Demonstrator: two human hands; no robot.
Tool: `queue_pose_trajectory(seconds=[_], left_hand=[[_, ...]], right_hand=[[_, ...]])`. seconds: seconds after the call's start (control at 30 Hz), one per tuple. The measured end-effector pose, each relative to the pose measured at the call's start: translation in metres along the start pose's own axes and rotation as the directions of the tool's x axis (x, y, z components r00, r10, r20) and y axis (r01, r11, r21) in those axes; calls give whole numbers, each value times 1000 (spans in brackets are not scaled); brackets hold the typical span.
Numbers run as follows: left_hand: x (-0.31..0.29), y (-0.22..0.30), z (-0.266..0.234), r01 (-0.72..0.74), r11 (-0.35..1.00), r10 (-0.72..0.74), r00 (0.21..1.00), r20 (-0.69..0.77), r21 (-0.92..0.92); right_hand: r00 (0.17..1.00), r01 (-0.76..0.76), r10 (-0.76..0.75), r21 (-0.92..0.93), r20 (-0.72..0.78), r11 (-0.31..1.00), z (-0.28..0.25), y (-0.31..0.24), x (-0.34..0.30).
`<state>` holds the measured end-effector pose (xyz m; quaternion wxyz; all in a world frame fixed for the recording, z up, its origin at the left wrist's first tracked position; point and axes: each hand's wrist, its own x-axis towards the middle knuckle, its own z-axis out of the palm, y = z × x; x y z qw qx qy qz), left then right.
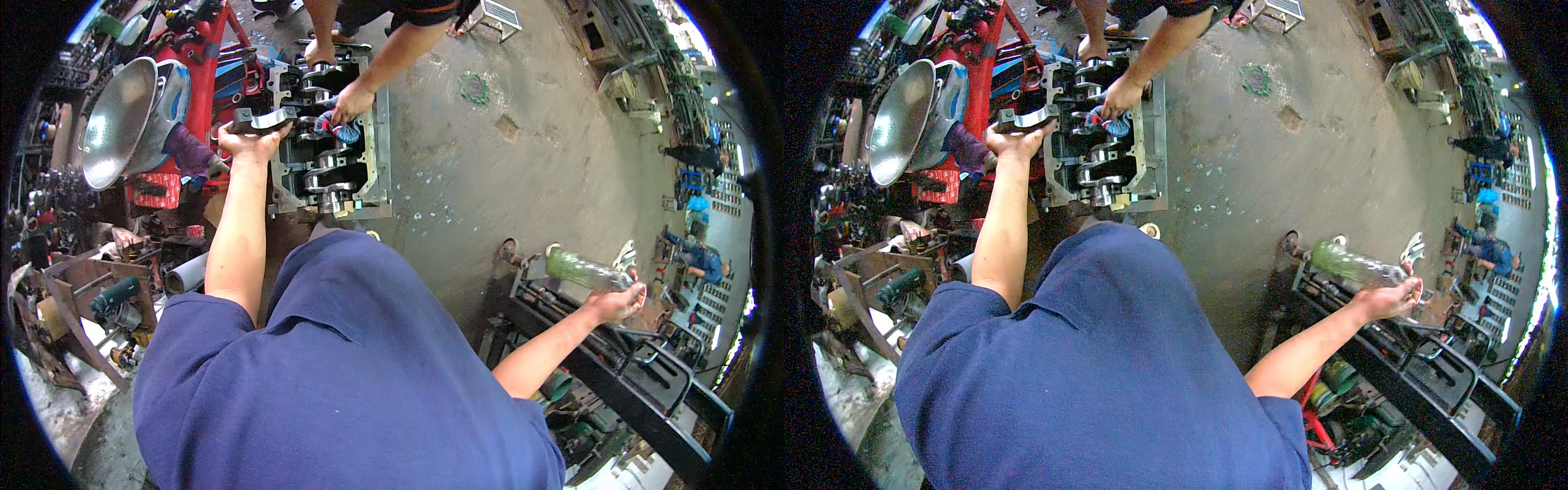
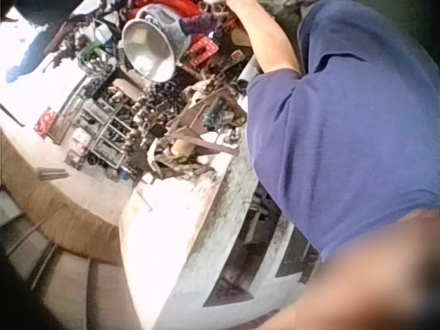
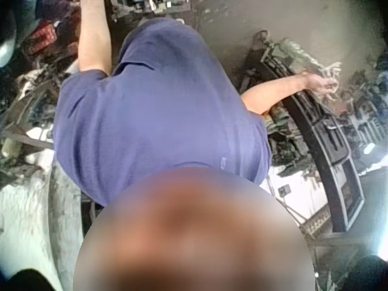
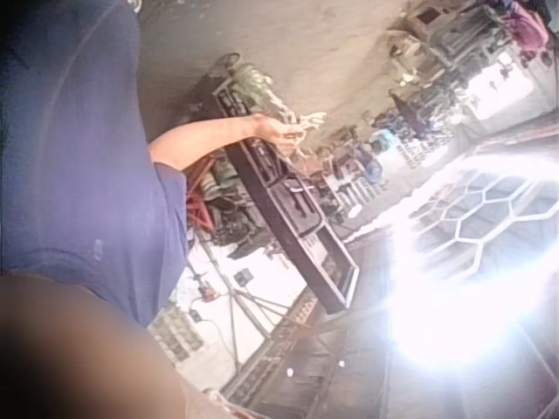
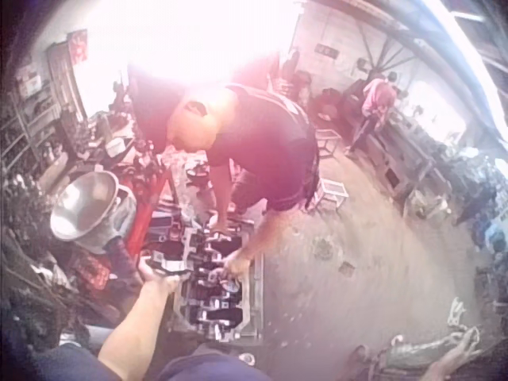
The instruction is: The person applies lubricant from a bottle to engine bearing caps and places them onto the crankshaft within an engine block. They repeatedly pick up caps, apply lubricant, and position them on the crankshaft while another person works nearby.
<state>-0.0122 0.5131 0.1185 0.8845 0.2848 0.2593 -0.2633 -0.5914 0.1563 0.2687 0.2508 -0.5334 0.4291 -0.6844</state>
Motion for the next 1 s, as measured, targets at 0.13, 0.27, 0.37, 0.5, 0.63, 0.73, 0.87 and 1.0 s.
queue_pose_trajectory(seconds=[0.13,0.27,0.37,0.5,0.63,0.73,0.87,1.0], left_hand=[[-31,-7,5,-11,999,8,998,62,41],[-56,-17,3,-61,998,61,994,91,3],[-72,-18,-1,-33,999,30,995,99,21],[-77,-15,5,-12,999,5,990,140,50],[-64,-13,22,-45,994,28,986,164,99],[-53,-14,39,-38,990,1,964,264,134],[-37,-9,70,27,991,-64,957,282,131],[-18,5,83,10,960,-110,934,341,280]], right_hand=[[670,-709,551,648,497,278,-90,103,7],[261,-634,962,765,80,108,-111,239,-103],[246,-649,925,758,288,-64,-125,246,-174],[271,-823,930,560,246,92,-105,197,-178],[833,-551,524,178,177,815,-68,96,-143],[888,-223,267,-156,375,962,-32,30,-163],[606,7,231,-296,761,955,21,10,-278],[230,226,360,-410,904,884,72,29,-416]])
